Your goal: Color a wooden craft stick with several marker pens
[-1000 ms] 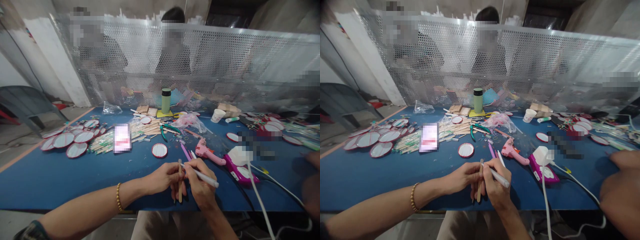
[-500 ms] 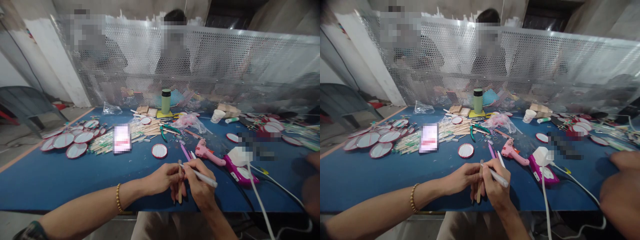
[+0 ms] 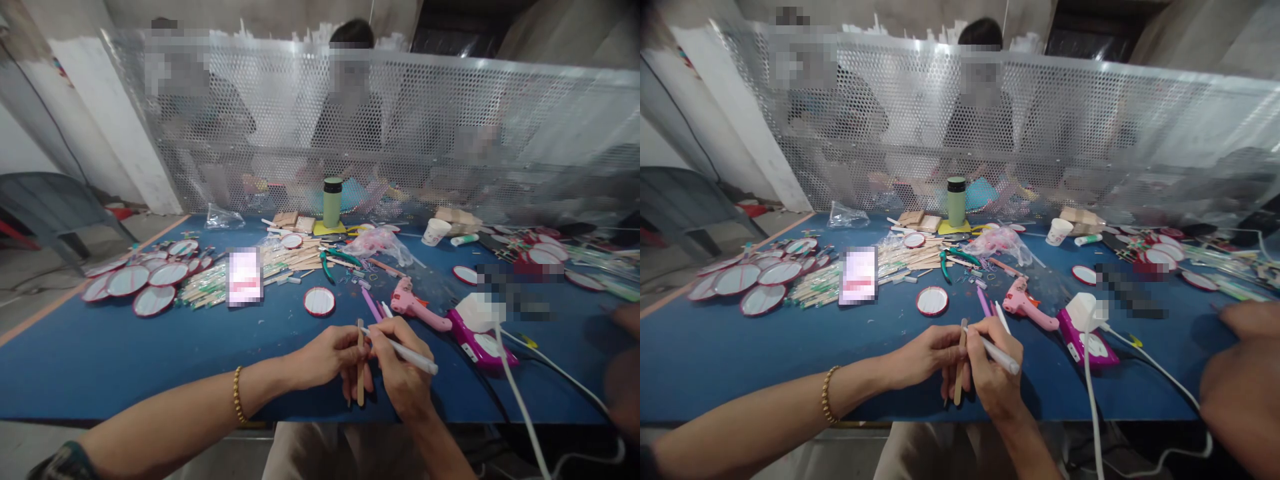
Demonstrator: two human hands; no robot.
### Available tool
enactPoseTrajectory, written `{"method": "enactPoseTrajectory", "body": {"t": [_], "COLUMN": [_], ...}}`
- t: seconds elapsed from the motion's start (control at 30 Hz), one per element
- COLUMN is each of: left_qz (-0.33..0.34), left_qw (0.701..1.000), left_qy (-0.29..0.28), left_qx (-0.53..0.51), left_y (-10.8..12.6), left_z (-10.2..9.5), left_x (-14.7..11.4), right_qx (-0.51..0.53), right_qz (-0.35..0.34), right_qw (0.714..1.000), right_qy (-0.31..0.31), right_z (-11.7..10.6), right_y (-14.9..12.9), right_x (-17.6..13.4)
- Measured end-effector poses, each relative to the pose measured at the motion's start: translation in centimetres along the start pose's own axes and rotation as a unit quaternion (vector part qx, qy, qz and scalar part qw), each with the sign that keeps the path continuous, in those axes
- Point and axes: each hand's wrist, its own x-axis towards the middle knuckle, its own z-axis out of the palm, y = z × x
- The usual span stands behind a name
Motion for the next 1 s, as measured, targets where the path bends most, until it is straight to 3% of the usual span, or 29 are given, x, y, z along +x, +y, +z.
{"method": "enactPoseTrajectory", "body": {"t": [1.0], "left_qz": [0.0], "left_qw": [1.0], "left_qy": [-0.003], "left_qx": [0.001], "left_y": [-0.36], "left_z": [-0.06], "left_x": [0.12], "right_qx": [-0.018], "right_qz": [-0.004], "right_qw": [1.0], "right_qy": [-0.009], "right_z": [0.01], "right_y": [0.07], "right_x": [0.06]}}
